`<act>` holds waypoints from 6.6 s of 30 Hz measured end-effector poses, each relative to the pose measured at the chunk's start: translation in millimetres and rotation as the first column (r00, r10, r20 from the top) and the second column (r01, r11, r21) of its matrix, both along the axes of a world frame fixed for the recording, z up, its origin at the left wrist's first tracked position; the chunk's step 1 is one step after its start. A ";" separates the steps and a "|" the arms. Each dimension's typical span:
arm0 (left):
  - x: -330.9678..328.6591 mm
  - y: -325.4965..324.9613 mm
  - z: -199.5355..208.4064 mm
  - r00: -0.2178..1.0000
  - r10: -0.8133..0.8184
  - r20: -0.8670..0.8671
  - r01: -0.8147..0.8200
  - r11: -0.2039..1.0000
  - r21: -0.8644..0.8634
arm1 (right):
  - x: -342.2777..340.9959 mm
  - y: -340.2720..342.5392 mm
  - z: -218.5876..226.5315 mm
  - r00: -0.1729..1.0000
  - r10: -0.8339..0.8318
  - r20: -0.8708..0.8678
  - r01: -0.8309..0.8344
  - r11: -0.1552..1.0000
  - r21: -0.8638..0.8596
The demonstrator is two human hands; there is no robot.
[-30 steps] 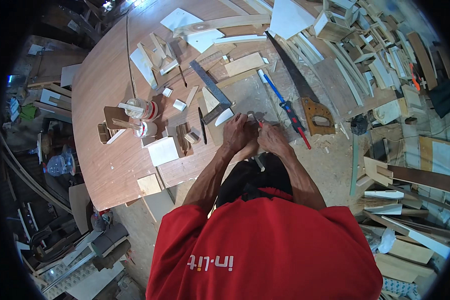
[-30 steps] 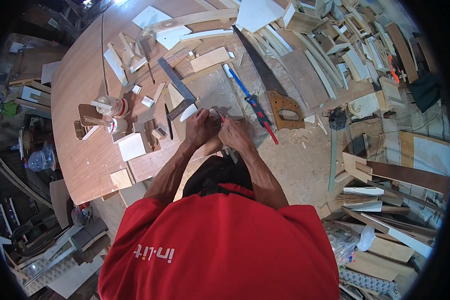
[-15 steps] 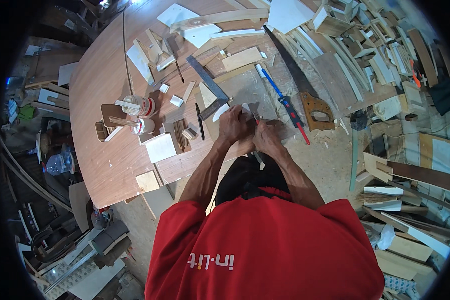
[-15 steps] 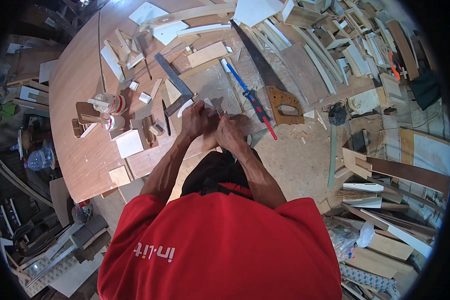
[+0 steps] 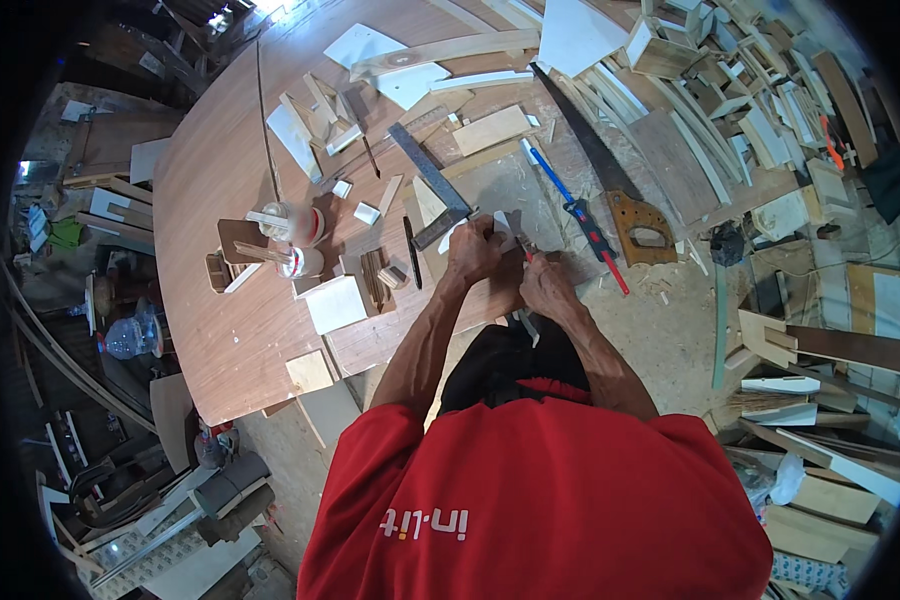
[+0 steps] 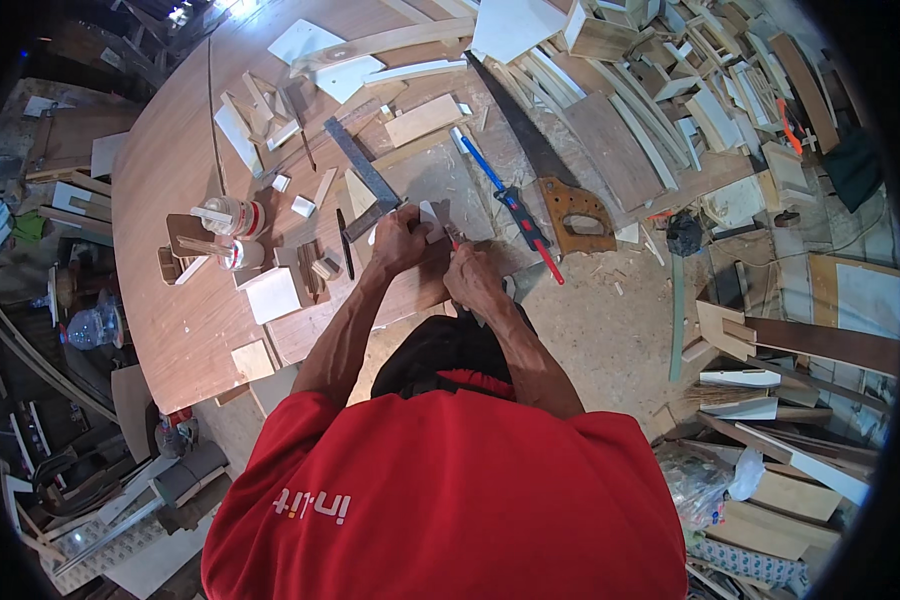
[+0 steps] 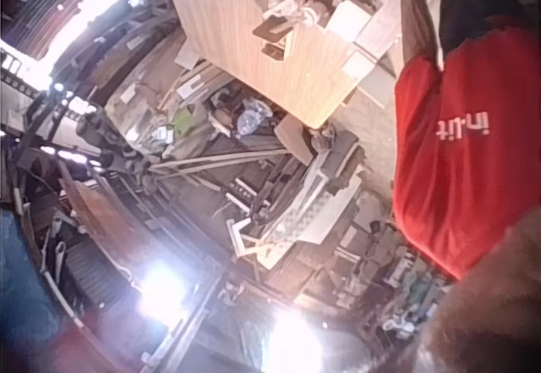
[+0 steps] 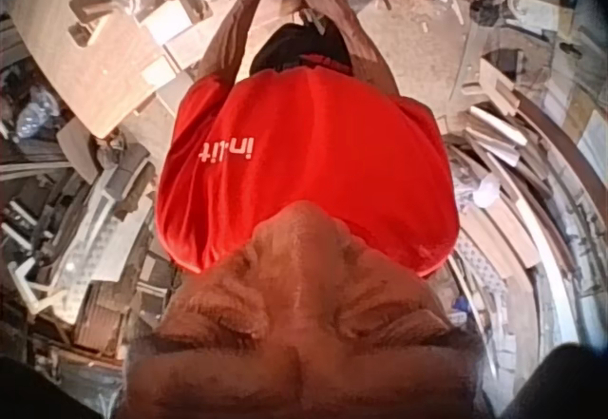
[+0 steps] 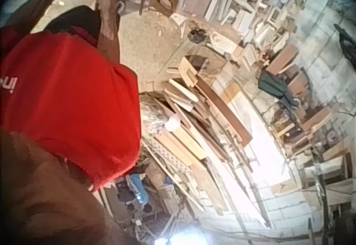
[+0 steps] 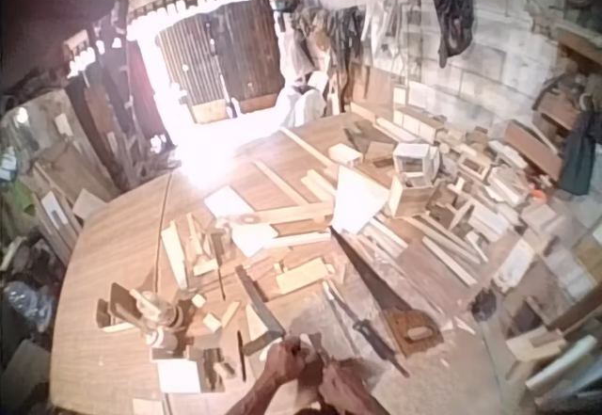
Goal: Applying wood glue to small wooden pieces and assembling them together on a workbench.
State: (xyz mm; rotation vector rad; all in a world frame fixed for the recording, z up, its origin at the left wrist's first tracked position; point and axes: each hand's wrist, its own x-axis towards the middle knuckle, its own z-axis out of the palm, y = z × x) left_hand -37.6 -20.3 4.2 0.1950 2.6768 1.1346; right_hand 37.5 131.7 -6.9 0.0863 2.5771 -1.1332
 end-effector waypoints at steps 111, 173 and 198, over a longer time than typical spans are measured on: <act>40.9 14.3 -12.0 0.979 0.126 -0.162 -0.119 0.992 0.051 | 4.9 7.0 -4.9 0.998 0.055 0.029 -0.057 0.995 0.084; 84.2 40.3 45.7 0.789 0.568 0.233 -0.470 0.314 0.825 | -76.6 9.8 10.1 0.925 0.158 -0.345 -0.074 0.967 0.244; 33.2 72.2 45.1 0.926 0.254 0.280 -0.378 0.579 0.723 | -87.1 225.8 48.6 0.929 -0.228 -0.292 0.365 0.704 0.610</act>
